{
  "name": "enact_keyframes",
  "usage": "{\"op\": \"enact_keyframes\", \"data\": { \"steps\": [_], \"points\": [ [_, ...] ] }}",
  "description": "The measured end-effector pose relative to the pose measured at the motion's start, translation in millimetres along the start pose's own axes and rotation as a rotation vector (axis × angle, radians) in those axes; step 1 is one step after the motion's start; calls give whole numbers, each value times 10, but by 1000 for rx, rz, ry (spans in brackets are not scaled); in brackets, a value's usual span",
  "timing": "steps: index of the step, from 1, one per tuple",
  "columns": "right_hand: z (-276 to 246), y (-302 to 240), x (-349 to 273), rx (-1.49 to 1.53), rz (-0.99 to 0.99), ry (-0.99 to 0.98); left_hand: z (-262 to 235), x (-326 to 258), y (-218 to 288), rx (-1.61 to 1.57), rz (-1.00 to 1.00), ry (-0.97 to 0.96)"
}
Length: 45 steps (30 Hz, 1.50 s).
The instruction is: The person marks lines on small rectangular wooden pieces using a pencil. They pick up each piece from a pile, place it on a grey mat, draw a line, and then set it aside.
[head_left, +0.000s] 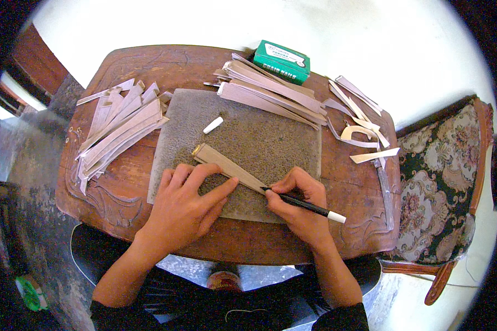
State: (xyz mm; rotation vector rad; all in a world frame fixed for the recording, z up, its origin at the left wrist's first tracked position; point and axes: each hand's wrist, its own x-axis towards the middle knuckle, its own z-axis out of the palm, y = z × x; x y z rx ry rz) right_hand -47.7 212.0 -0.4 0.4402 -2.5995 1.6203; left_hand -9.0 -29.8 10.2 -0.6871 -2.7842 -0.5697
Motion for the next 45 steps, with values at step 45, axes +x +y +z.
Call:
{"op": "enact_keyframes", "data": {
  "steps": [45],
  "points": [
    [-74, -17, 14, 9, -23, -61, 1, 1, 24, 39, 9, -5]
  ]
}}
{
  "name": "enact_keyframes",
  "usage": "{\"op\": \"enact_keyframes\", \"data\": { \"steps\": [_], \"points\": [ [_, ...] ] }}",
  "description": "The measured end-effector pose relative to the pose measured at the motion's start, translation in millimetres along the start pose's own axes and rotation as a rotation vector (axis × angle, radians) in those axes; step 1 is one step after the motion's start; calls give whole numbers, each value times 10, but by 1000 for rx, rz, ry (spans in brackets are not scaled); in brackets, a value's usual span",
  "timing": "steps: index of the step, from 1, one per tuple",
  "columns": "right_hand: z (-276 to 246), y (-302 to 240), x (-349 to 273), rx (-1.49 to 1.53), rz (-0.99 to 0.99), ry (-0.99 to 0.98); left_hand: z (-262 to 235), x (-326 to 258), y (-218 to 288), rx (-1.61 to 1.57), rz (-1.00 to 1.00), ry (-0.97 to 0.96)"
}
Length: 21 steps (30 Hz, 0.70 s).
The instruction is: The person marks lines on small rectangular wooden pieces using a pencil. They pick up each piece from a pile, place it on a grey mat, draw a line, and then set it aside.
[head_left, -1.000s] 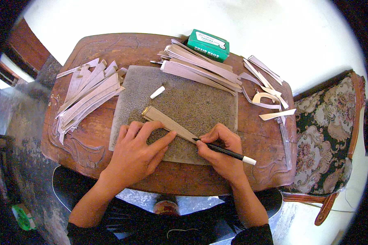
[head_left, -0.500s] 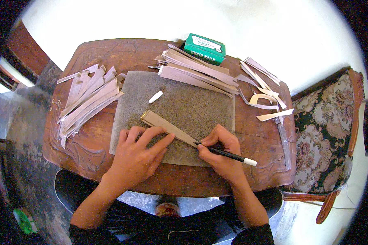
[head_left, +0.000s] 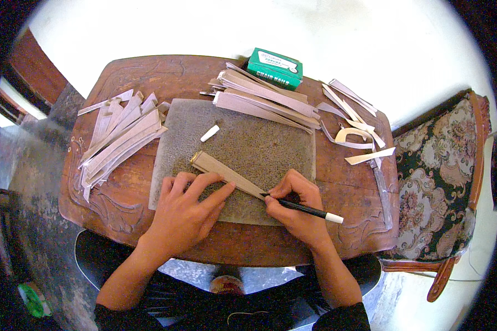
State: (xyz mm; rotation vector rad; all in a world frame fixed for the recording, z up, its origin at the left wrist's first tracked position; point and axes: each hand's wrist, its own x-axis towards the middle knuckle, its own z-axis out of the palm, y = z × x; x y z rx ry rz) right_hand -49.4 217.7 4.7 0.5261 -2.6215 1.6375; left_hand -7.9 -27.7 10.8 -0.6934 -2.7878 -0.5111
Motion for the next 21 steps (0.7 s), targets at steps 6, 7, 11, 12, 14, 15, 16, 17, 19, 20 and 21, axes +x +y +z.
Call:
{"op": "enact_keyframes", "data": {
  "steps": [6, 7, 11, 12, 14, 15, 16, 17, 19, 20, 21],
  "points": [
    [10, -3, 5, 1, -2, 7, -25, 9, 10, -24, -18, -34],
    [10, -4, 5, 3, -1, 7, -39, 11, 17, -31, -25, -48],
    [10, -4, 4, -5, 2, 5, -14, 5, 12, -32, -26, -40],
    [10, -5, 4, -11, 4, 4, -16, 7, 16, -32, -28, -41],
    [9, -5, 2, -15, 10, 4, -22, 7, 18, -33, -30, -40],
    [7, -5, 0, -17, 14, 4, -20, 7, 17, -34, -28, -36],
    [10, -1, -1, -4, -3, 13, -20, 3, 15, -35, -28, -33],
    [14, 7, -3, 10, -19, 21, -8, -3, 4, -23, -16, -22],
    [17, 21, -9, 16, -26, 31, 28, -14, -26, 1, 7, 1],
    [17, 28, -14, 10, -17, 32, 28, -13, -26, 4, 8, 4],
    [17, 31, -16, 3, -7, 33, 27, -11, -24, 8, 9, 6]
  ]
}}
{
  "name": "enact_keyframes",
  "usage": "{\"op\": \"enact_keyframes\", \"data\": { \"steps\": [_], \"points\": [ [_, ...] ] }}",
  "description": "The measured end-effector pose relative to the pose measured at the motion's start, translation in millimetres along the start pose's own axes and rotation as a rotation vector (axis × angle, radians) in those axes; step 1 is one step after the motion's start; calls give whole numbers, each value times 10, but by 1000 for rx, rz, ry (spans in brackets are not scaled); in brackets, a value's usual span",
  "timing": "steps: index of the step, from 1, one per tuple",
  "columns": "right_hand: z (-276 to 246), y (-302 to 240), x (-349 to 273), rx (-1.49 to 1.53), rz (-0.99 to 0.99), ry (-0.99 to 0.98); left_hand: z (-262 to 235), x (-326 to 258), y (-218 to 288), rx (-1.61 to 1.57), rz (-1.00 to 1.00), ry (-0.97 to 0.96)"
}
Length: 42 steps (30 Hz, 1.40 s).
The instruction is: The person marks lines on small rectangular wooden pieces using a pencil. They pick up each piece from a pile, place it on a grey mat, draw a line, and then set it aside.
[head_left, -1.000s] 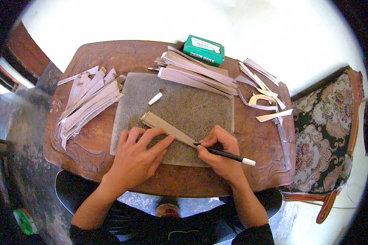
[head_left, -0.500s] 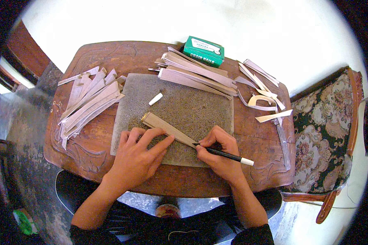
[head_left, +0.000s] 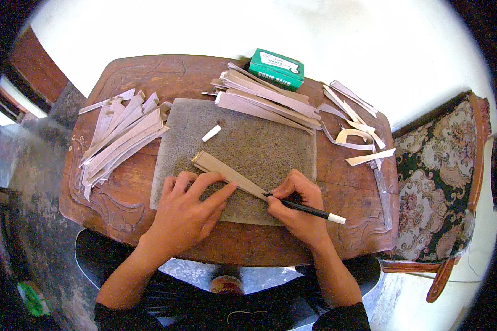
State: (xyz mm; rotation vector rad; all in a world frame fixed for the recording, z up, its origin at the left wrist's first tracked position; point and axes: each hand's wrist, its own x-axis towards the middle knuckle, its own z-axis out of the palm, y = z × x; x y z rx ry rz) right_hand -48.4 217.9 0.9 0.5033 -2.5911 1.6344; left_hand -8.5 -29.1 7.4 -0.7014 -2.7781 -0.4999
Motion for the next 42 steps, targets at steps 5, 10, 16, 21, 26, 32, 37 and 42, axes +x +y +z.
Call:
{"op": "enact_keyframes", "data": {
  "steps": [5, 10, 16, 21, 26, 32, 37, 42],
  "points": [
    [4, -7, 7, -11, 11, -6, -9, 3, 6, -7, -7, -5],
    [0, -32, 15, -24, 5, -14, -2, 7, 14, -16, -9, 2],
    [2, -39, 16, -23, 12, -12, -49, 22, 43, -54, -39, -29],
    [6, -57, 14, -15, 21, -22, -28, 3, 23, -21, -18, -6],
    [-17, -27, 3, 13, 19, -2, -24, 22, 25, -4, -18, -11],
    [-79, 3, -72, 74, 11, 19, -18, 12, 21, -4, -14, -3],
    [-86, -5, -78, 24, -25, 22, -11, 12, 30, -27, -29, -8],
    [-78, 44, -69, 76, -22, 37, -26, 16, 25, -39, -26, -17]
  ]
}}
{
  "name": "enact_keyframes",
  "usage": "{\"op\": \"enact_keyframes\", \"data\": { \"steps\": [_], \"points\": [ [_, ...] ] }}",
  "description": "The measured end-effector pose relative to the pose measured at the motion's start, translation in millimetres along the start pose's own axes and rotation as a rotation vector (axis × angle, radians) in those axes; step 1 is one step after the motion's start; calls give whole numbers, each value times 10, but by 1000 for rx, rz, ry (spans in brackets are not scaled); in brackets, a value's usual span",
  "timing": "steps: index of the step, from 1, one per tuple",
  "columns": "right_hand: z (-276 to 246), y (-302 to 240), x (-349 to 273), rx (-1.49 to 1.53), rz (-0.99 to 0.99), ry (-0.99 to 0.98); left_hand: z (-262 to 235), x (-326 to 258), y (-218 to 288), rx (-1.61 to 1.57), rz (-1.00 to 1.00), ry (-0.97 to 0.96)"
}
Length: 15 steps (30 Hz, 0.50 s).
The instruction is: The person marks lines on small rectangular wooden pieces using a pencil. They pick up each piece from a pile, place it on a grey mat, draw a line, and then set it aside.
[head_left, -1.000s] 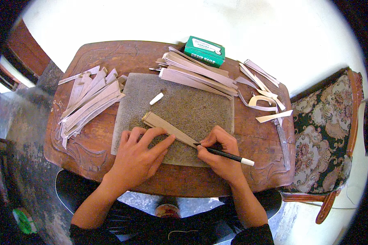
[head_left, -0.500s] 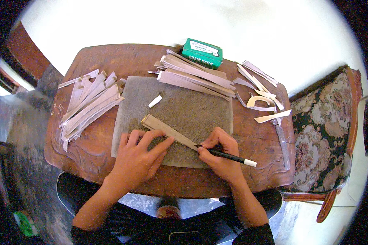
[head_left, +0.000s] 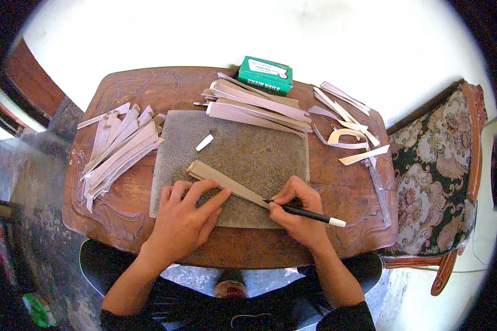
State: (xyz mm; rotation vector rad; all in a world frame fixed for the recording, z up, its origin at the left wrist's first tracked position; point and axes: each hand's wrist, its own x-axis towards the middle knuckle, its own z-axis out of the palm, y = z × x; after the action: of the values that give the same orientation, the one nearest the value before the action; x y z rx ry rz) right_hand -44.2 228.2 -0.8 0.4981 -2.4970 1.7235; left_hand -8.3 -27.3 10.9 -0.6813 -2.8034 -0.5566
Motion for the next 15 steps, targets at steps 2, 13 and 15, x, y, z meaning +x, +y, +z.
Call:
{"op": "enact_keyframes", "data": {
  "steps": [2, 13, 15],
  "points": [
    [9, -4, -7, 7, 15, 11, 1, -4, -2, 3, 3, 2],
    [-22, -65, 40, -67, -20, -54, -38, 8, 35, -47, -47, -40],
    [-14, -57, 42, -55, -27, -60, -47, 10, 36, -40, -45, -46]
  ]
}}
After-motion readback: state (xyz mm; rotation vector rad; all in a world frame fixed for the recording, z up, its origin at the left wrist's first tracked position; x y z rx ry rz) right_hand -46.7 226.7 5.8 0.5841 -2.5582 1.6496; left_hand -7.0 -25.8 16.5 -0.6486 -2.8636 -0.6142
